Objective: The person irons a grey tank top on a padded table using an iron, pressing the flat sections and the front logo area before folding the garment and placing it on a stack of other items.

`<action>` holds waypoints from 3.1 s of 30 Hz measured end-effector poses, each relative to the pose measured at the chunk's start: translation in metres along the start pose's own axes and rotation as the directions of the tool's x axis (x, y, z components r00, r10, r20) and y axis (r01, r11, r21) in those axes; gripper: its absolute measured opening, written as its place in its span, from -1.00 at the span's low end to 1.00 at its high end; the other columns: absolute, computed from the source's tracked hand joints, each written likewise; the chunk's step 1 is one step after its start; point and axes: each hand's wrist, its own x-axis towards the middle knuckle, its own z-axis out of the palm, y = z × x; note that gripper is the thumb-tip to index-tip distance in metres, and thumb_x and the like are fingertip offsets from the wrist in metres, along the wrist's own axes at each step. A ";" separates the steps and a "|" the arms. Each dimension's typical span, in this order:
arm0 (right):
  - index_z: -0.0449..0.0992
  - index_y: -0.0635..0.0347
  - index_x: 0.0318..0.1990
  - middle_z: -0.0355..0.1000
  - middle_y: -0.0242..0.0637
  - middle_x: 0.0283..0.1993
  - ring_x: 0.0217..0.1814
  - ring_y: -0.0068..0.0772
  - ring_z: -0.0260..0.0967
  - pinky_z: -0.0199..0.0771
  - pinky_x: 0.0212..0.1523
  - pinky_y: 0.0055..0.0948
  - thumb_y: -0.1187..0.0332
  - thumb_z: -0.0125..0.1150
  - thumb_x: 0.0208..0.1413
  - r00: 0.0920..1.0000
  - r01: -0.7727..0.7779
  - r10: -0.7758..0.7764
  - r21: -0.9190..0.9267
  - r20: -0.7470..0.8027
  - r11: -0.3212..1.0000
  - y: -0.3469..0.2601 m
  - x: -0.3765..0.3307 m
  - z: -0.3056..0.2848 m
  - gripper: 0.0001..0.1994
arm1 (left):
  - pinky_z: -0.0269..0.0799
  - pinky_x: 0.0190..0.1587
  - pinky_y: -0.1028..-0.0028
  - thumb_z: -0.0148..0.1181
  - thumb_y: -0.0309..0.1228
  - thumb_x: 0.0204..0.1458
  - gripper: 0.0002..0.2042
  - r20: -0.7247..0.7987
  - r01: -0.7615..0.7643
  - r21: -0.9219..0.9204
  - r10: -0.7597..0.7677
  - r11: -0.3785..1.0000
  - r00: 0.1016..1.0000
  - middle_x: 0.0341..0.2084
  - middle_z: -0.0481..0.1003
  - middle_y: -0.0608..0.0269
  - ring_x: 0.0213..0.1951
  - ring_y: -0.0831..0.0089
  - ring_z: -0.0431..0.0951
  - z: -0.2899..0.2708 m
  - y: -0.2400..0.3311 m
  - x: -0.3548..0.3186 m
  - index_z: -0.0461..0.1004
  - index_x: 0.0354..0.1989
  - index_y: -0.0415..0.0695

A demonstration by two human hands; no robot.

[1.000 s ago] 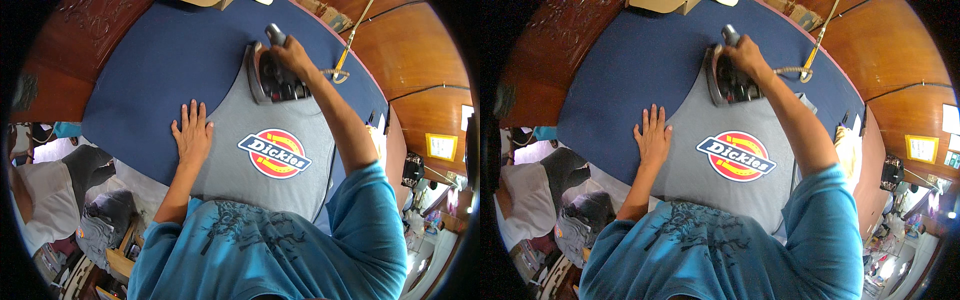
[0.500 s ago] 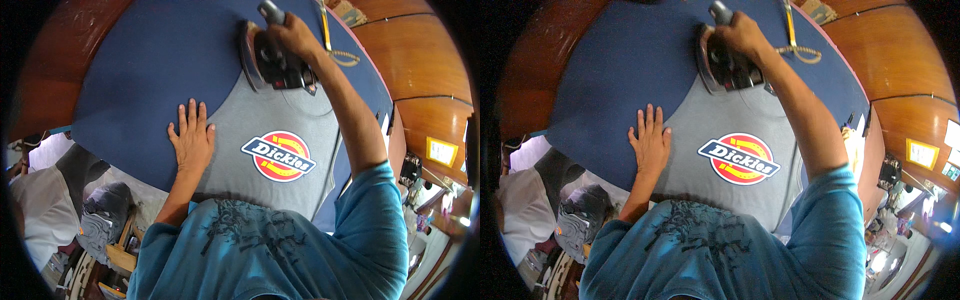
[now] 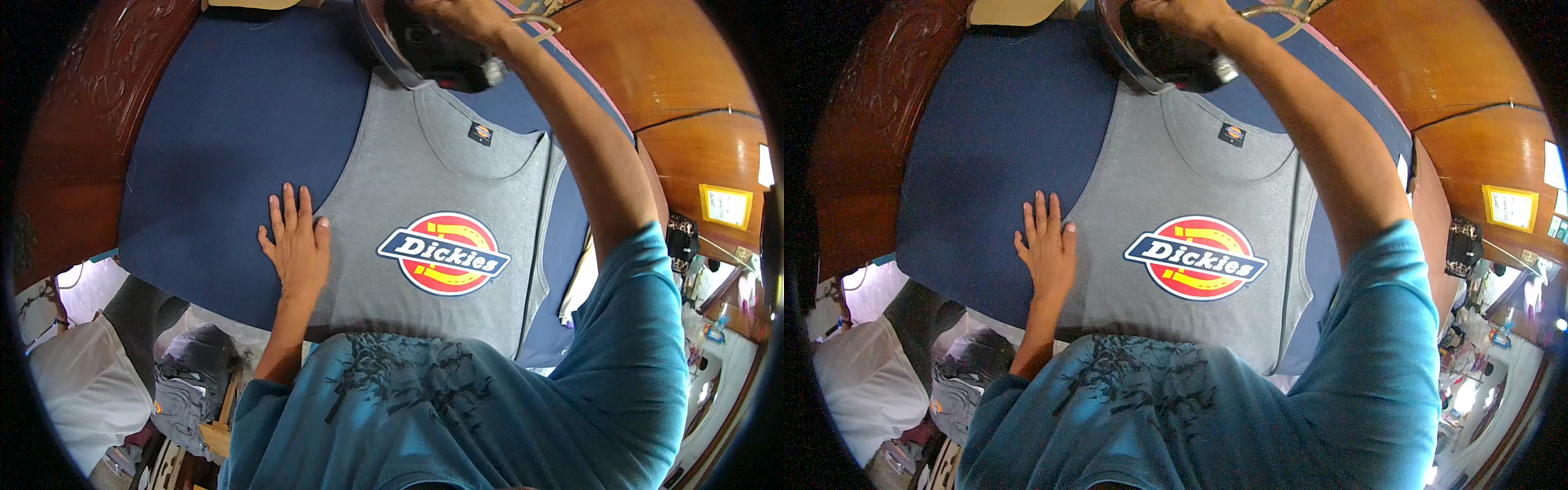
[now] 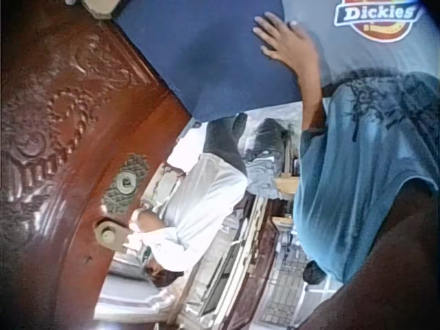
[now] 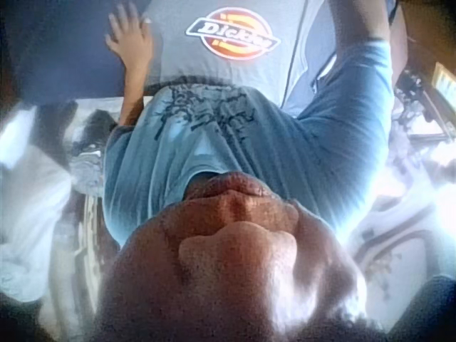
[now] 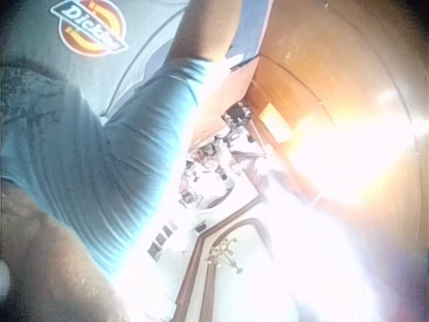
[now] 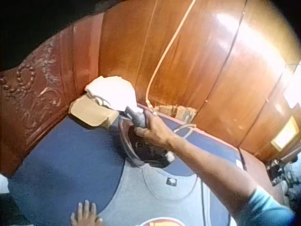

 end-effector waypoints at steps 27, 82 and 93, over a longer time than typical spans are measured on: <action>0.50 0.22 -0.16 0.47 0.00 -0.41 -0.40 -0.10 0.50 0.50 -0.32 -0.35 -0.08 0.05 -0.02 0.797 -0.504 0.572 -0.308 0.193 0.807 0.003 -0.120 -0.023 -0.49 | 0.19 -0.27 0.32 -0.05 -0.10 0.07 -0.69 -0.280 -0.731 -0.089 0.688 0.676 0.670 -0.62 0.39 0.27 -0.48 0.26 0.40 0.004 0.102 0.275 0.31 -0.49 -0.10; 0.47 0.42 -0.26 0.39 0.25 -0.30 -0.13 0.20 0.34 0.35 -0.11 -0.15 -0.03 0.02 0.00 0.515 -0.851 0.825 -0.254 -0.233 0.460 0.098 -0.257 -0.110 -0.46 | 0.24 -0.22 0.38 0.08 -0.10 -0.01 -0.69 -0.167 -0.661 -0.111 0.642 0.742 0.748 -0.72 0.33 0.33 -0.57 0.36 0.37 -0.002 0.112 0.278 0.32 -0.55 -0.09; 0.43 0.40 -0.12 0.43 0.15 -0.29 -0.23 0.02 0.44 0.41 -0.15 -0.26 -0.09 0.06 -0.03 0.688 -0.718 0.712 -0.278 -0.143 0.638 0.077 -0.283 -0.111 -0.39 | 0.27 -0.41 0.37 0.10 -0.13 -0.01 -0.69 -0.253 -0.722 -0.096 0.685 0.685 0.683 -0.75 0.30 0.23 -0.63 0.31 0.34 0.006 0.107 0.282 0.34 -0.51 -0.16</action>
